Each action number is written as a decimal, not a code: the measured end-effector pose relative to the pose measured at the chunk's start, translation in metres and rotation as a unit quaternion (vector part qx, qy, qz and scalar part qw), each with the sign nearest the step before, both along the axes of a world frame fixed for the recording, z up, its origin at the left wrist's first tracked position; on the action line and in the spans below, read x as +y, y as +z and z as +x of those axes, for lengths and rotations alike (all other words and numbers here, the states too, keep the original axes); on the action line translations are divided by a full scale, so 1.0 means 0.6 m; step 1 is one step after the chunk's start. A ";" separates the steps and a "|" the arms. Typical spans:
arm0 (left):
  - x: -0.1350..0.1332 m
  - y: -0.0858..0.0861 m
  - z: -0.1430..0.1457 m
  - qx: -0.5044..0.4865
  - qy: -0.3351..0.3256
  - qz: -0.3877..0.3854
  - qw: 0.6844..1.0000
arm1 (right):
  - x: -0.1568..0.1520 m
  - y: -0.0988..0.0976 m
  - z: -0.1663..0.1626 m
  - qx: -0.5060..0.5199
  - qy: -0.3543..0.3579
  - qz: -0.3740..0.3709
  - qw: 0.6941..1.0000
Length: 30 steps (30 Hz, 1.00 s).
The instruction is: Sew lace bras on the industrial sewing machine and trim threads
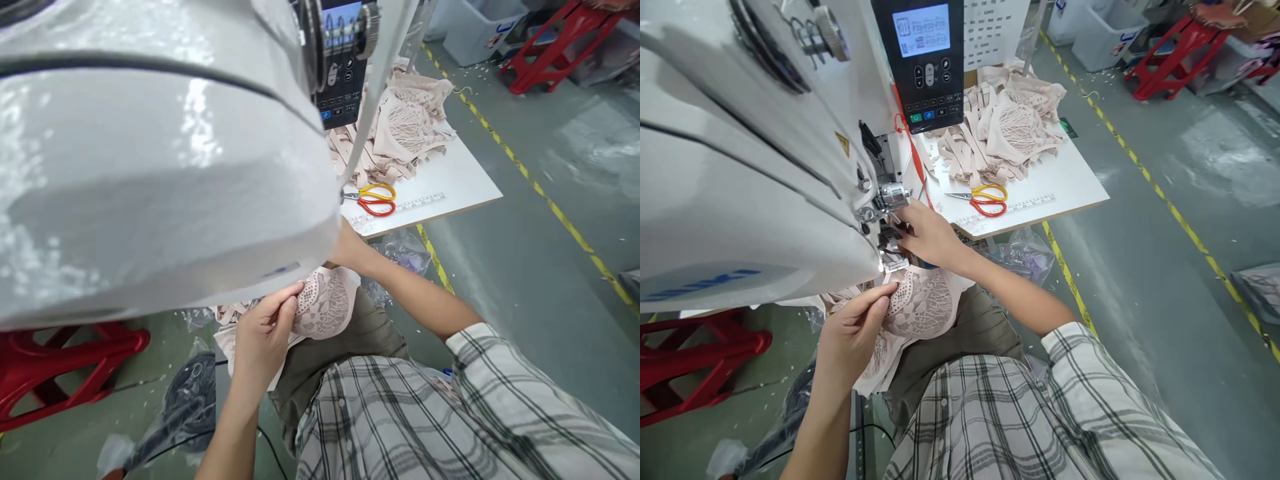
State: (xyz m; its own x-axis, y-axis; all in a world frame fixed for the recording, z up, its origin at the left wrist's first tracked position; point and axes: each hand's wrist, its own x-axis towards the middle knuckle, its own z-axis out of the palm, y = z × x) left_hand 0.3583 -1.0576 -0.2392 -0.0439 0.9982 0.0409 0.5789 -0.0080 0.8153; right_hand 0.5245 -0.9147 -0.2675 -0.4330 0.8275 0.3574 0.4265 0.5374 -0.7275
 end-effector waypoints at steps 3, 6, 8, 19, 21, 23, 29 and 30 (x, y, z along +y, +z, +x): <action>-0.002 -0.002 0.001 0.004 0.007 0.017 1.000 | 0.001 0.001 0.001 -0.001 -0.011 -0.008 1.000; -0.004 -0.005 0.001 0.006 0.012 0.032 0.999 | -0.001 0.005 0.001 0.003 -0.007 -0.009 1.000; -0.007 -0.007 -0.001 0.009 0.016 0.037 0.999 | -0.003 0.007 0.000 0.006 -0.008 -0.006 1.000; -0.010 -0.013 -0.004 -0.005 0.033 0.059 0.998 | -0.035 -0.009 0.013 0.139 -0.025 -0.032 0.989; -0.011 -0.013 -0.005 -0.007 0.037 0.059 0.998 | -0.047 -0.013 0.016 0.164 -0.031 -0.055 0.984; -0.012 -0.015 -0.006 -0.009 0.044 0.060 0.997 | -0.060 -0.015 0.018 0.186 -0.040 -0.086 0.978; -0.014 -0.031 -0.008 -0.013 0.116 0.053 0.992 | -0.091 -0.022 0.022 0.223 -0.033 -0.136 0.965; -0.014 -0.034 -0.008 -0.019 0.132 0.051 0.990 | -0.095 -0.023 0.023 0.229 -0.030 -0.138 0.963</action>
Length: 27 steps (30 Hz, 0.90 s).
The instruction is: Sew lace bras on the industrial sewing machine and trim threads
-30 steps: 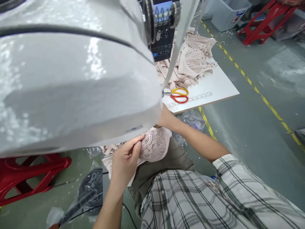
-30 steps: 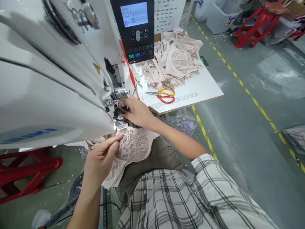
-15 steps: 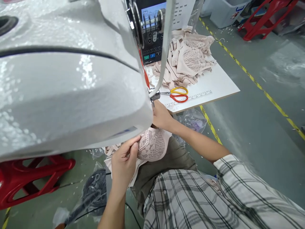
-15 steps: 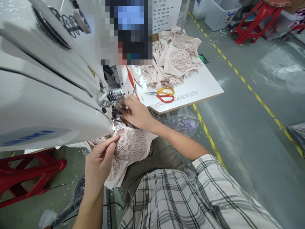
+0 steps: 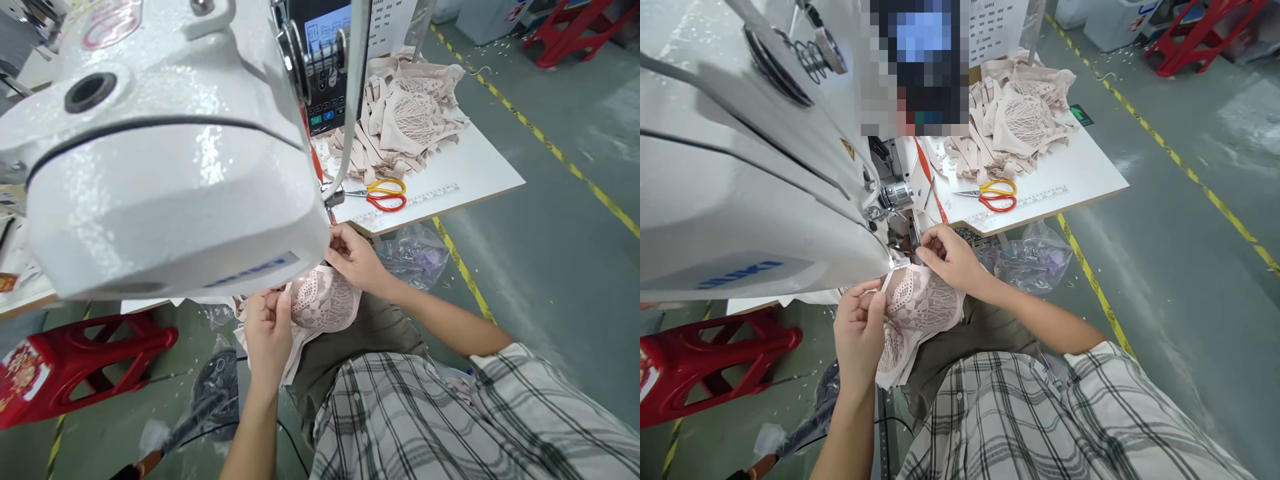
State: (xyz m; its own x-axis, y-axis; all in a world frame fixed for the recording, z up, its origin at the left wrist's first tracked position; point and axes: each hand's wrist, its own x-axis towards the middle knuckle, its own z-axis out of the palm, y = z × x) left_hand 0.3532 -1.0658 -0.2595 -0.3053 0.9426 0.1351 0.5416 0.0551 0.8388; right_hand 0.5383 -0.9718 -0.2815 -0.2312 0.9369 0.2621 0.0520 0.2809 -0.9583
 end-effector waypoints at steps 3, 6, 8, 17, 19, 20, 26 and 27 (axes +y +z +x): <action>0.002 -0.007 0.000 -0.025 0.022 -0.004 0.999 | -0.010 -0.003 0.002 0.005 0.003 -0.003 1.000; 0.003 -0.009 0.000 -0.029 0.023 -0.013 0.999 | -0.019 -0.003 0.003 -0.003 0.004 -0.026 1.000; 0.005 -0.008 0.001 -0.026 0.020 -0.019 0.999 | -0.023 -0.001 0.003 -0.007 0.004 -0.037 0.999; 0.006 0.006 0.010 -0.020 -0.003 -0.008 1.000 | -0.039 0.010 0.004 -0.050 0.000 -0.027 0.998; -0.002 0.010 0.020 -0.018 -0.018 0.005 1.000 | -0.048 0.011 0.009 -0.044 0.021 -0.073 0.996; -0.008 0.011 0.027 -0.022 -0.031 0.008 0.999 | -0.053 0.011 0.014 -0.038 0.036 -0.101 0.994; -0.050 0.005 0.069 -0.116 -0.106 -0.034 0.987 | -0.089 0.015 0.066 -0.013 0.122 -0.217 0.968; -0.054 0.004 0.073 -0.130 -0.111 -0.050 0.984 | -0.094 0.017 0.075 -0.009 0.131 -0.224 0.966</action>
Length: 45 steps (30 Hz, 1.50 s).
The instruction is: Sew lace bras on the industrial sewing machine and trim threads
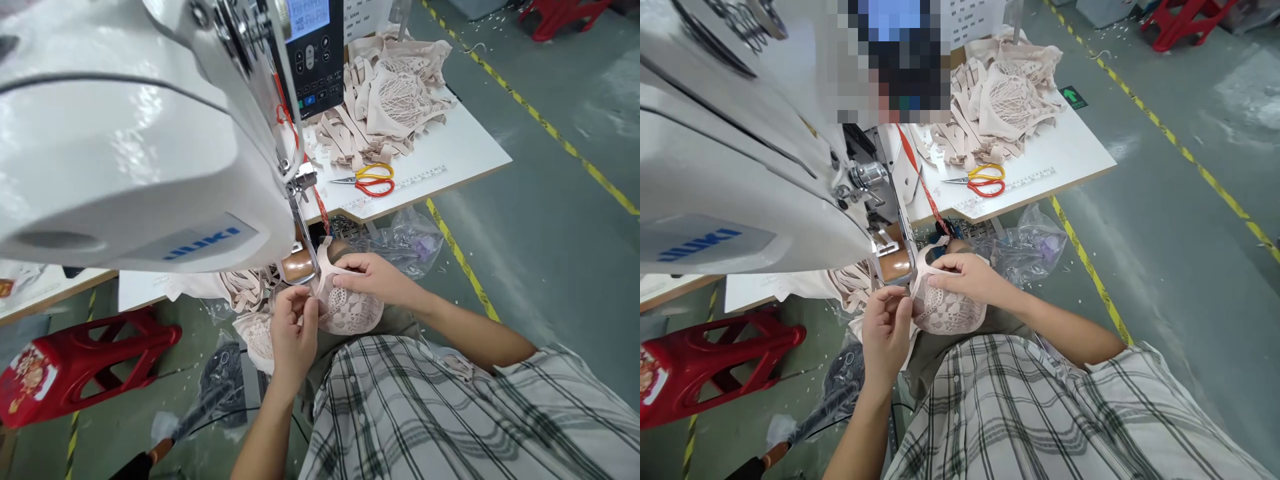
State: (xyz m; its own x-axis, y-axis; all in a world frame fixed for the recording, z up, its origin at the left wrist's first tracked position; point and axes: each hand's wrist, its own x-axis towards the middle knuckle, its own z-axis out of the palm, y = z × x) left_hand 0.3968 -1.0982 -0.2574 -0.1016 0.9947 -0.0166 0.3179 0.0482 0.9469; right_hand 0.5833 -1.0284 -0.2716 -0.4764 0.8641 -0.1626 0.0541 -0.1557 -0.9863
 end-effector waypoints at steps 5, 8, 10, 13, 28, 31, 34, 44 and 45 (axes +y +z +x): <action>0.001 -0.014 0.007 -0.080 -0.040 -0.115 0.989 | -0.022 0.007 0.028 0.028 0.018 -0.035 0.999; 0.014 -0.023 0.016 -0.201 -0.054 -0.172 0.963 | -0.032 0.008 0.033 0.034 0.033 -0.037 0.998; 0.020 -0.023 0.027 -0.279 -0.083 -0.199 0.936 | -0.037 0.006 0.034 0.028 0.056 -0.019 0.998; 0.017 -0.013 0.041 -0.356 -0.115 -0.227 0.899 | -0.045 0.001 0.032 -0.018 0.105 0.091 0.990; 0.010 0.125 -0.301 -0.559 0.304 0.092 0.766 | -0.023 -0.095 0.088 -0.272 0.211 0.218 0.913; 0.007 0.113 -0.349 -0.534 0.371 0.092 0.754 | -0.009 -0.088 0.107 -0.264 0.191 0.116 0.938; 0.003 0.084 -0.377 -0.482 0.399 0.072 0.777 | -0.008 -0.093 0.105 -0.241 0.100 0.016 0.965; 0.000 -0.039 -0.182 -0.456 0.192 -0.110 0.862 | -0.052 -0.084 -0.028 -0.223 -0.014 0.157 0.962; 0.000 -0.042 -0.158 -0.456 0.166 -0.122 0.866 | -0.054 -0.076 -0.039 -0.209 0.035 0.168 0.963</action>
